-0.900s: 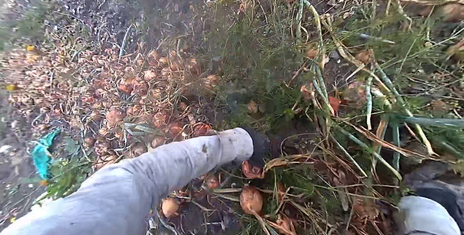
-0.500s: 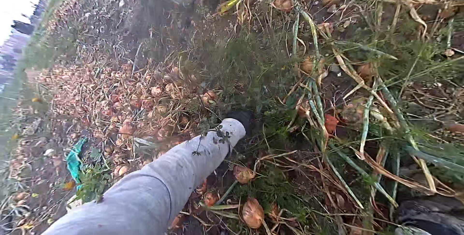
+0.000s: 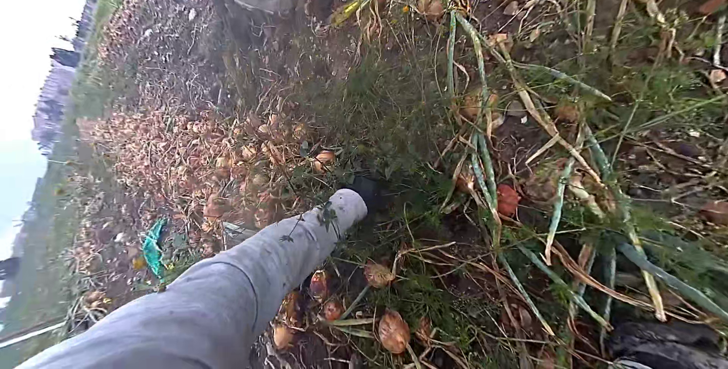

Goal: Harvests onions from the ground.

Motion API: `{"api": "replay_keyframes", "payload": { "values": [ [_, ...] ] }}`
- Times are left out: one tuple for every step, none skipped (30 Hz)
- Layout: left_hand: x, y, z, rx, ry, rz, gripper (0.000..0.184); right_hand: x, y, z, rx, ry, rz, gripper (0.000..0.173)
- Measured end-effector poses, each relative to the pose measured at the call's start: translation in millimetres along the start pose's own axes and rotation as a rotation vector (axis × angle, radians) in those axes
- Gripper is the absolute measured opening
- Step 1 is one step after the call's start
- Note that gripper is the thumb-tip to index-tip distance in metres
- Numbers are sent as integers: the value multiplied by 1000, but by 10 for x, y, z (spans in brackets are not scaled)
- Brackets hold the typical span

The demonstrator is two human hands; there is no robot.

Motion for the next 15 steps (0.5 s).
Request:
{"api": "replay_keyframes", "payload": {
  "values": [
    [11,-3,-27,22,-74,30,56,19,-26,-76,-57,43,100,68],
    [22,7,-60,39,-131,65,58,149,-21,-219,-151,30,40,57],
    [34,33,-90,56,-172,83,54,71,-30,-199,-116,5,154,46],
    [37,51,-100,61,-174,103,50,-39,-47,-124,-43,-46,255,40],
    [42,55,-66,50,-145,123,46,-120,-56,-41,-1,5,319,42],
    [61,53,-4,35,-109,133,44,-193,-52,41,17,39,334,44],
    [113,27,84,13,-74,124,45,-271,-42,113,28,36,327,47],
    [196,-19,182,-17,-17,83,46,-336,-35,174,47,48,321,50],
    [263,-46,244,-73,49,37,48,-362,-29,185,50,57,310,51],
    [245,-14,245,-99,72,33,49,-363,-29,169,45,67,309,50],
    [202,46,222,-87,76,28,49,-314,-32,113,29,63,311,49],
    [181,103,196,-51,65,9,47,-213,-50,17,-7,62,315,48],
    [184,168,157,18,42,-6,44,-88,-85,-105,-64,50,339,46],
    [216,236,116,125,7,-19,38,-62,-122,-170,-117,10,417,44],
    [222,325,43,199,-6,8,37,-141,-151,-131,-141,37,502,42]
  ]
}}
Point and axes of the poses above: each hand's wrist, its own y-axis away from the middle knuckle, its own x-axis out of the palm, z = x × y, the point moved 1 cm from there along -y, towards the middle knuckle, and after that the axes turned 14 degrees about -z, right-handed, at the moved point
